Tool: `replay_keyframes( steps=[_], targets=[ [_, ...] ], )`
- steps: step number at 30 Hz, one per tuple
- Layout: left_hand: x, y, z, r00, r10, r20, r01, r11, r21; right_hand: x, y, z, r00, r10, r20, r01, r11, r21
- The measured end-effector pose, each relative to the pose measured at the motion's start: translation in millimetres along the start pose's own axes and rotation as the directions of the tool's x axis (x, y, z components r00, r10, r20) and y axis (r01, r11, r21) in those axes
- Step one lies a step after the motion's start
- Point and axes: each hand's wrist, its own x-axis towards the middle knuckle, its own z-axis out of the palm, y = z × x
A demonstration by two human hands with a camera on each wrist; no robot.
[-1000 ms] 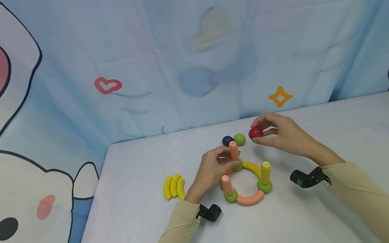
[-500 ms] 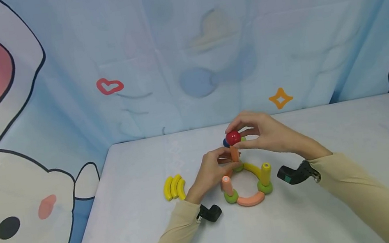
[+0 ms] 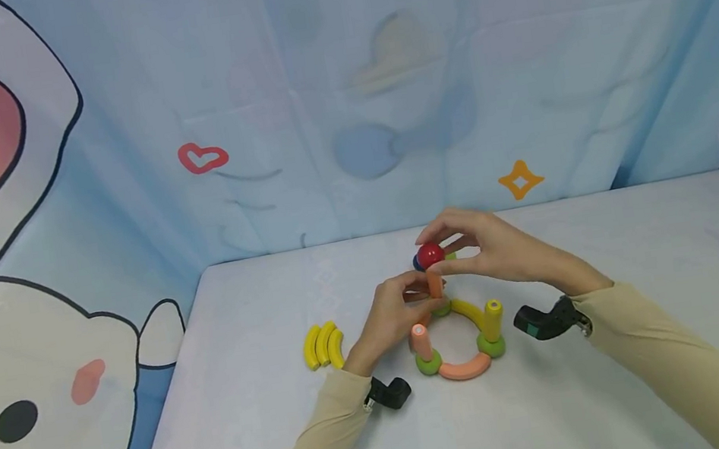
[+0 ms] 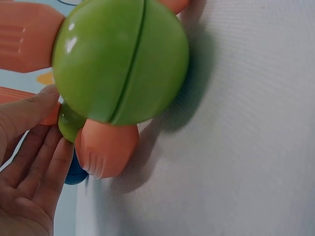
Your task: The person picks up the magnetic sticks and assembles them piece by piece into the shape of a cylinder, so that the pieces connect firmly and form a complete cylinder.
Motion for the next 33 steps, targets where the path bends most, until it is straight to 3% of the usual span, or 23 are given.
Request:
replay_keyframes(
  steps=[5, 10, 15, 20, 26, 33],
  targets=[
    [-0.6, -0.1, -0.4, 1.000, -0.019, 0.001, 0.019, 1.000, 0.003, -2.1, 14, -6, 0.990, 0.124, -0.071, -0.122, 0.992, 0.029],
    [-1.6, -3.1, 0.6, 0.999, -0.049, 0.004, 0.049, 0.999, 0.022, -3.8, 44, -7, 0.980, 0.154, -0.128, -0.159, 0.987, -0.030],
    [-3.5, -6.7, 1.8, 0.998, -0.062, 0.002, 0.062, 0.998, 0.012, -2.4, 72, 0, 0.986, 0.161, -0.048, -0.164, 0.984, -0.074],
    [-4.2, -6.3, 1.4, 0.999, -0.053, 0.000, 0.053, 0.998, 0.024, -0.1, 85, 11, 0.989, 0.144, 0.027, -0.141, 0.984, -0.105],
    [-8.4, -5.3, -1.8, 0.996, -0.086, 0.012, 0.085, 0.994, 0.069, -1.5, 88, 19, 0.990, 0.139, 0.013, -0.135, 0.973, -0.185],
    [-16.1, -0.3, -9.0, 0.985, -0.166, 0.037, 0.160, 0.979, 0.128, -15.2, 91, 17, 0.982, 0.183, -0.036, -0.186, 0.955, -0.232]
  ],
)
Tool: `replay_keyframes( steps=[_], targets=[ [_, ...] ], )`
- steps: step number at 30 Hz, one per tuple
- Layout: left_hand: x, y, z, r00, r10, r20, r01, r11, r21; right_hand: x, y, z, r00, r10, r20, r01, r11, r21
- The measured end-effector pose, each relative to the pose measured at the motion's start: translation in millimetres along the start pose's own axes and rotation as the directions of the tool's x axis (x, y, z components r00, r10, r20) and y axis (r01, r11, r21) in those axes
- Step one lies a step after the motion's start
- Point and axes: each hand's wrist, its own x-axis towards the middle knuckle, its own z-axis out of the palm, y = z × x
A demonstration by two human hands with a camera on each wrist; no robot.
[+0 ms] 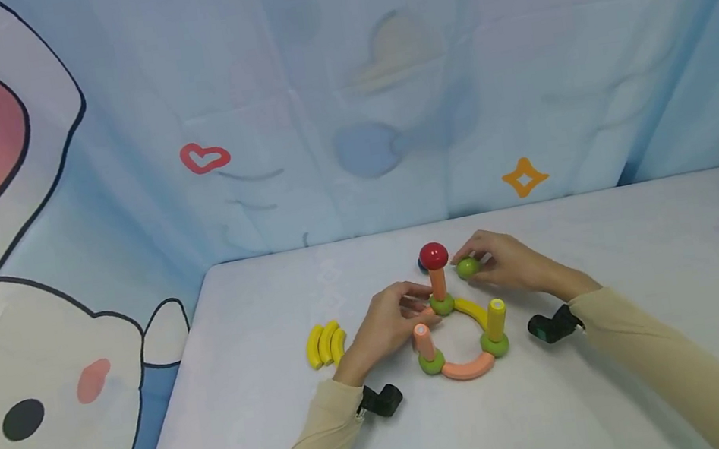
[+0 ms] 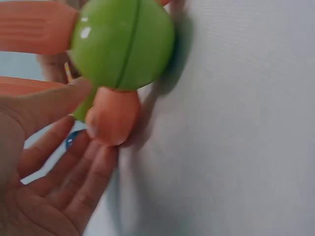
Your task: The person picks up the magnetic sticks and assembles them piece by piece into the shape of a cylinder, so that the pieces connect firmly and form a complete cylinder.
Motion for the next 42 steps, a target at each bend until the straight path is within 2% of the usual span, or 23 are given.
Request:
replay_keyframes(
  steps=[9, 13, 17, 21, 24, 30, 33, 37, 39, 42],
  targets=[
    [-11.3, 3.7, -5.3, 0.997, -0.078, 0.017, 0.076, 0.994, 0.079, -33.9, 8, -8, 0.996, 0.057, -0.074, -0.060, 0.998, -0.030],
    [-13.4, 2.7, -6.5, 0.996, -0.086, 0.017, 0.085, 0.994, 0.075, -52.2, 7, -16, 0.988, 0.038, -0.149, -0.045, 0.998, -0.040],
    [-12.3, 0.1, -6.7, 0.995, -0.097, 0.026, 0.095, 0.994, 0.063, -68.5, 0, -25, 0.976, 0.029, -0.217, -0.031, 1.000, -0.006],
    [-10.0, -1.1, -6.6, 0.993, -0.111, 0.030, 0.110, 0.992, 0.061, -79.6, -11, -34, 0.971, 0.047, -0.236, -0.035, 0.998, 0.054],
    [-8.9, -1.6, -6.8, 0.992, -0.118, 0.032, 0.116, 0.991, 0.060, -85.0, -22, -40, 0.968, 0.026, -0.248, -0.008, 0.997, 0.075],
    [-8.1, -3.5, -7.8, 0.992, -0.124, 0.036, 0.122, 0.991, 0.061, -91.0, -55, -49, 0.963, -0.034, -0.269, 0.062, 0.993, 0.096],
    [-7.9, -4.1, -8.4, 0.991, -0.127, 0.038, 0.125, 0.991, 0.057, -90.4, -71, -50, 0.950, -0.130, -0.285, 0.157, 0.985, 0.073],
    [-7.6, -3.4, -9.2, 0.989, -0.140, 0.041, 0.138, 0.989, 0.049, -88.6, -88, -49, 0.920, -0.269, -0.284, 0.292, 0.955, 0.042],
    [-7.6, -2.8, -9.3, 0.988, -0.146, 0.043, 0.143, 0.988, 0.051, -88.2, -93, -48, 0.911, -0.313, -0.270, 0.331, 0.943, 0.023],
    [-7.6, -2.3, -9.0, 0.988, -0.148, 0.045, 0.145, 0.988, 0.053, -88.6, -97, -48, 0.907, -0.344, -0.244, 0.354, 0.935, -0.001]
  ],
)
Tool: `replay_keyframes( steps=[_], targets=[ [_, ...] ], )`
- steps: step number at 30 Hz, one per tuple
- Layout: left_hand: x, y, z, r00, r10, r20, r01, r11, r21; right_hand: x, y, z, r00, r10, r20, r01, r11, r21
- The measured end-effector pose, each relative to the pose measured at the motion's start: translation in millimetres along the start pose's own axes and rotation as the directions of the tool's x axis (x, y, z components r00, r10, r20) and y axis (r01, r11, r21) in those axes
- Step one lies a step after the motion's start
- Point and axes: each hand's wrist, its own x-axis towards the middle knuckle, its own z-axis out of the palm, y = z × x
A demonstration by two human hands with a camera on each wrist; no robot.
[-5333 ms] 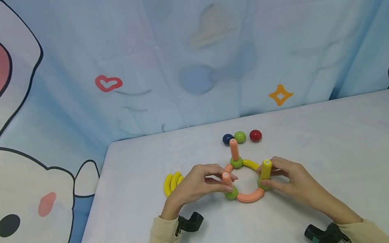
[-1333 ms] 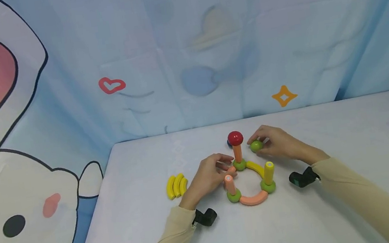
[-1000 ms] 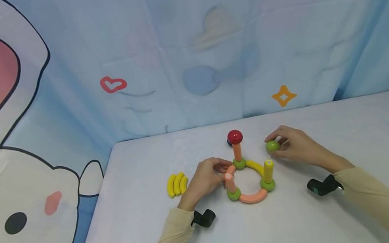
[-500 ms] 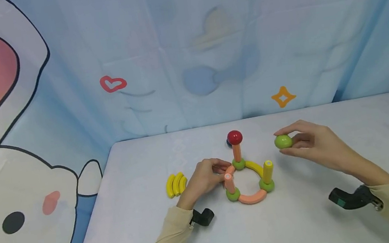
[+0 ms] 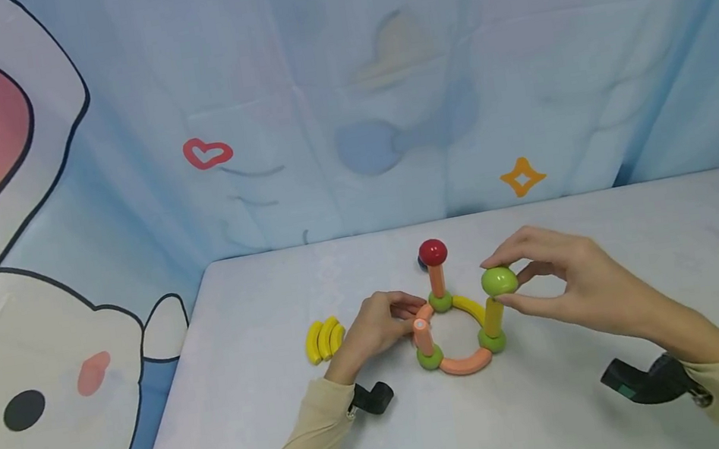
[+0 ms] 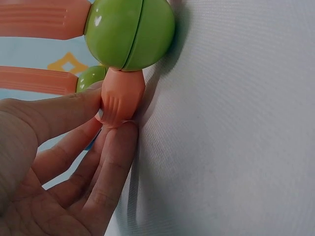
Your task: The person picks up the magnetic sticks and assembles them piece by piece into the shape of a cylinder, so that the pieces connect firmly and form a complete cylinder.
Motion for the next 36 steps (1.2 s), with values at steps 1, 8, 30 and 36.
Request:
replay_keyframes(
  steps=[1, 8, 30, 36],
  targets=[
    [0.2, -0.1, 0.0, 1.000, 0.000, 0.000, 0.000, 1.000, 0.001, 0.0, 0, 0, 1.000, -0.003, 0.009, 0.003, 1.000, -0.005],
    [0.6, -0.2, -0.7, 1.000, 0.001, 0.007, -0.002, 1.000, 0.008, -1.9, 4, 1, 0.999, 0.000, 0.047, 0.002, 0.999, -0.047],
    [3.0, -1.6, -1.1, 1.000, -0.001, 0.016, 0.001, 1.000, 0.002, -3.8, 18, 2, 0.997, 0.055, 0.056, -0.058, 0.998, 0.040],
    [2.7, 0.1, -1.6, 1.000, -0.013, 0.015, 0.013, 1.000, 0.003, 12.0, 43, 9, 0.971, 0.235, 0.052, -0.240, 0.950, 0.200]
  ],
)
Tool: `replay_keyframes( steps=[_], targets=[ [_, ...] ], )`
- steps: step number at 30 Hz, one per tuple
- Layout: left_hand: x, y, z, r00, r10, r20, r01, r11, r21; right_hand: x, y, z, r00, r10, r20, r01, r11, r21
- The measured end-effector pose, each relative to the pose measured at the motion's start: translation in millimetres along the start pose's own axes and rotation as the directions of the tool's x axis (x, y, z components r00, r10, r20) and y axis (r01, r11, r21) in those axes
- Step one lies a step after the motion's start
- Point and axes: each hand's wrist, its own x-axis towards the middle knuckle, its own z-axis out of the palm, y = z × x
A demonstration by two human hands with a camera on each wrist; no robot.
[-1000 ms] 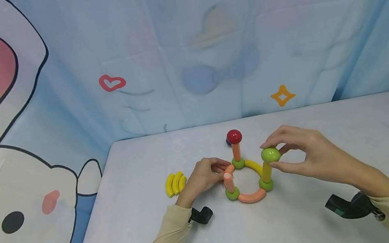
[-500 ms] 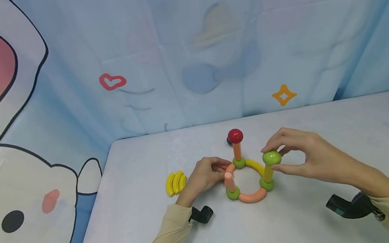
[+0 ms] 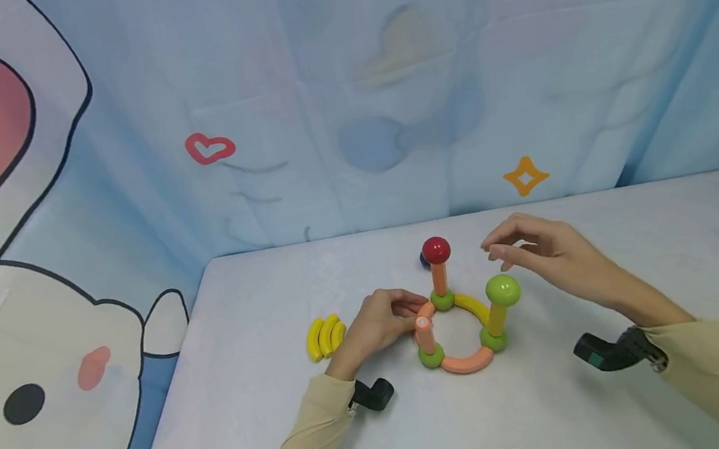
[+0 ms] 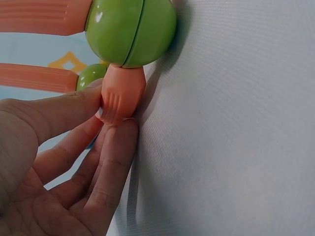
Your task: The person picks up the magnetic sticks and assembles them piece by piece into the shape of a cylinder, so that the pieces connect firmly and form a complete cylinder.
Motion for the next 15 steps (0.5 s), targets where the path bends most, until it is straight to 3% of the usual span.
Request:
replay_keyframes(
  steps=[4, 7, 15],
  targets=[
    [4.6, -1.3, -0.8, 1.000, -0.001, 0.003, 0.001, 1.000, 0.025, 27.8, 26, 8, 0.995, 0.083, 0.053, -0.081, 0.996, -0.036],
    [6.9, -1.6, -0.5, 1.000, -0.006, 0.007, 0.006, 1.000, 0.027, 46.8, 47, 16, 0.985, 0.110, 0.129, -0.099, 0.991, -0.088],
    [4.5, -4.4, -0.7, 1.000, -0.021, -0.005, 0.021, 1.000, 0.011, 74.9, 70, 36, 0.956, 0.045, 0.290, -0.034, 0.999, -0.043]
  ],
)
